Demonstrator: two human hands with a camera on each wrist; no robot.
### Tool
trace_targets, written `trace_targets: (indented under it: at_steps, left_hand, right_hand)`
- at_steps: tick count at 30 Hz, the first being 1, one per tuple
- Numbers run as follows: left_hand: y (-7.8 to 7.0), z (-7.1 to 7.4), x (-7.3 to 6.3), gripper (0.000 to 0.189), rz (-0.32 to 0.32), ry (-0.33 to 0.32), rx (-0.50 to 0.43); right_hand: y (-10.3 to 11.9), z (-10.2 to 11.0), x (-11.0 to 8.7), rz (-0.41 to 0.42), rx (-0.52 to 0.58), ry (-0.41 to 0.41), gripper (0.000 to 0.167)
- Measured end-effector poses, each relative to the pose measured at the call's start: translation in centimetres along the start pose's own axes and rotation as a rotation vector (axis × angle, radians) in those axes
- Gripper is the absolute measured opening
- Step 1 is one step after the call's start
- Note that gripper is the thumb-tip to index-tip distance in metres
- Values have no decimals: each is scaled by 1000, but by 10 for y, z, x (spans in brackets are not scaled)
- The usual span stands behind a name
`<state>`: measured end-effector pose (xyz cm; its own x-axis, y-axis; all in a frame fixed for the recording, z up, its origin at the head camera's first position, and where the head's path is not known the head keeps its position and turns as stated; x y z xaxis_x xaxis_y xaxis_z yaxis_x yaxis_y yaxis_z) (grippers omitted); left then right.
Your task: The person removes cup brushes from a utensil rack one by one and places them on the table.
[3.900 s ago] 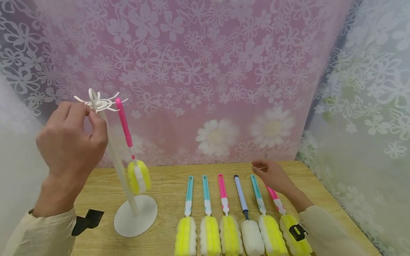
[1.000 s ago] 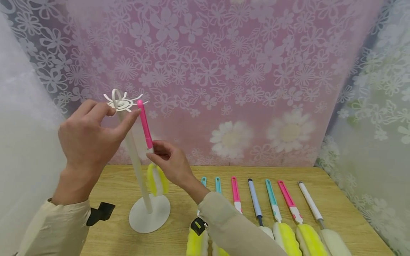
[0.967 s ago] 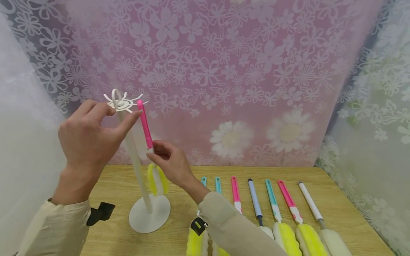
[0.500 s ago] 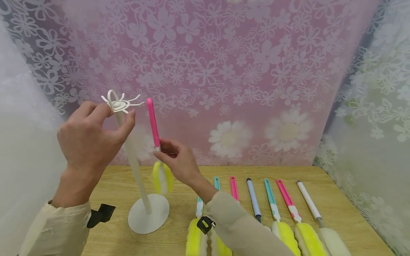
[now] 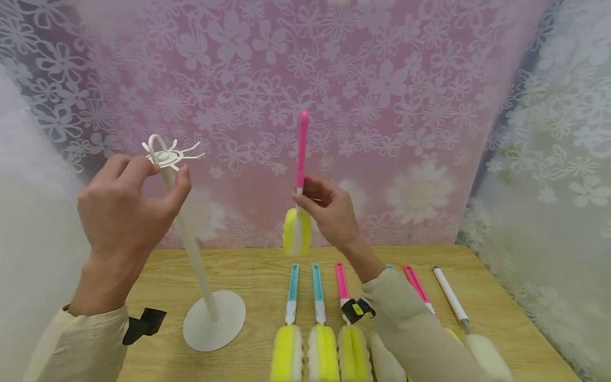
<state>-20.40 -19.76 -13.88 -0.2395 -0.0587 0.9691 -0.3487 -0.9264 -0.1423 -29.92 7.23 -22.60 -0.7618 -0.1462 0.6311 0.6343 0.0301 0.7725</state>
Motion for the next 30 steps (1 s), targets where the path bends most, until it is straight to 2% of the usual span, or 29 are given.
trace_targets:
  at_steps: [4, 9, 17, 23, 30]
  left_hand:
    - [1, 0, 1, 46, -7, -5, 5]
    - [2, 0, 1, 46, -2, -15, 17]
    - [1, -2, -1, 45, 0, -18, 11]
    - [1, -2, -1, 45, 4, -15, 19]
    - [2, -1, -1, 48, 9, -19, 22]
  right_hand:
    - [3, 37, -2, 20, -88, -64, 32]
    - [8, 80, -8, 0, -139, -125, 34]
    - [9, 161, -32, -24, -331, -224, 35]
    - [5, 220, -56, -108, -460, -310, 39]
    - [-3, 279, -92, -301, -685, -349, 50]
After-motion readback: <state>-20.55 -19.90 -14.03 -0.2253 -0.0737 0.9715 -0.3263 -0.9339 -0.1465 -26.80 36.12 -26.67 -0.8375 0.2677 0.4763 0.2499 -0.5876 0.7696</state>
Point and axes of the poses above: each hand's wrist, its own x-axis towards the middle knuckle, its own z-axis out of the back of the hand, y = z × x, the point moved 5 cm from there along x, towards the middle knuckle, and after that the axes turned 2 degrees about x, right-handed, at the moved point
